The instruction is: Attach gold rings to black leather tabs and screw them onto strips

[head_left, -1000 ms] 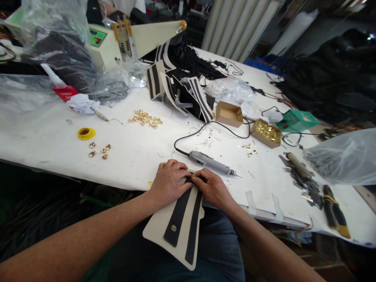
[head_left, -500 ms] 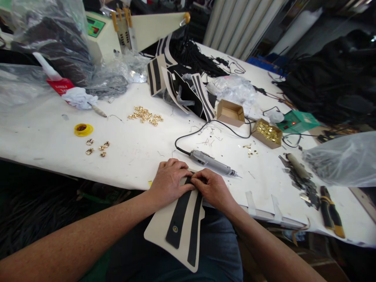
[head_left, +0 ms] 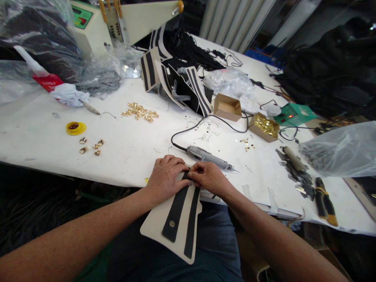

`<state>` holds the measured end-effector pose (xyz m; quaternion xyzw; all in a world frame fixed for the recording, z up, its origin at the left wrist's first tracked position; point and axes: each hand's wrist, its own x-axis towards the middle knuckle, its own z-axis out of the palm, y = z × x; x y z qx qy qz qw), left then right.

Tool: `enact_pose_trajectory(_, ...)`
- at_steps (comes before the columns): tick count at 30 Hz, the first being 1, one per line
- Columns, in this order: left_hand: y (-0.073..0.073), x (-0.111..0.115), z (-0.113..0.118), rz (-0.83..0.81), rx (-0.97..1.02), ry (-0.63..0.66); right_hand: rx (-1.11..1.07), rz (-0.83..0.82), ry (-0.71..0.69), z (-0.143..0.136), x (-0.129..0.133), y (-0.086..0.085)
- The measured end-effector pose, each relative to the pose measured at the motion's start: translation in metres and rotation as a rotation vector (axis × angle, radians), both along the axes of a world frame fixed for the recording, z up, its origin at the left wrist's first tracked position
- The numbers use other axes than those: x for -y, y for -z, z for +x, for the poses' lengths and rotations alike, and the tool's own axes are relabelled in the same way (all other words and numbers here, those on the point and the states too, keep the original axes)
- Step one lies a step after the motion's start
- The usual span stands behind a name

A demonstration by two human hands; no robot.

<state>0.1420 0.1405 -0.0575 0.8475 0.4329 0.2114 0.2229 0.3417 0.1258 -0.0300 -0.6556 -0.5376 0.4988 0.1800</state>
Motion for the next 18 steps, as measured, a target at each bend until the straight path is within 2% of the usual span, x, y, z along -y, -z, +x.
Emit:
enact_pose_trajectory(5,0.001,0.001,0.001,0.011,-0.006,-0.005,0.01,0.125,0.01,-0.001,0.009,0.003)
enact_pose_trajectory(9,0.0,0.001,0.002,0.012,-0.008,-0.007,-0.008,0.079,-0.018,0.005,0.012,-0.001)
enact_pose_trajectory(11,-0.001,0.001,0.002,0.011,-0.006,-0.014,0.049,0.192,-0.011,0.012,0.012,-0.007)
enact_pose_trajectory(15,-0.003,0.002,0.002,0.009,-0.003,-0.016,0.471,0.655,0.015,0.036,0.004,-0.017)
enact_pose_trajectory(16,-0.003,0.002,0.002,0.008,-0.002,-0.016,0.591,0.691,-0.019,0.042,0.0,-0.017)
enact_pose_trajectory(18,-0.002,0.002,0.002,0.005,0.001,-0.017,0.758,0.647,-0.13,0.054,-0.009,-0.014)
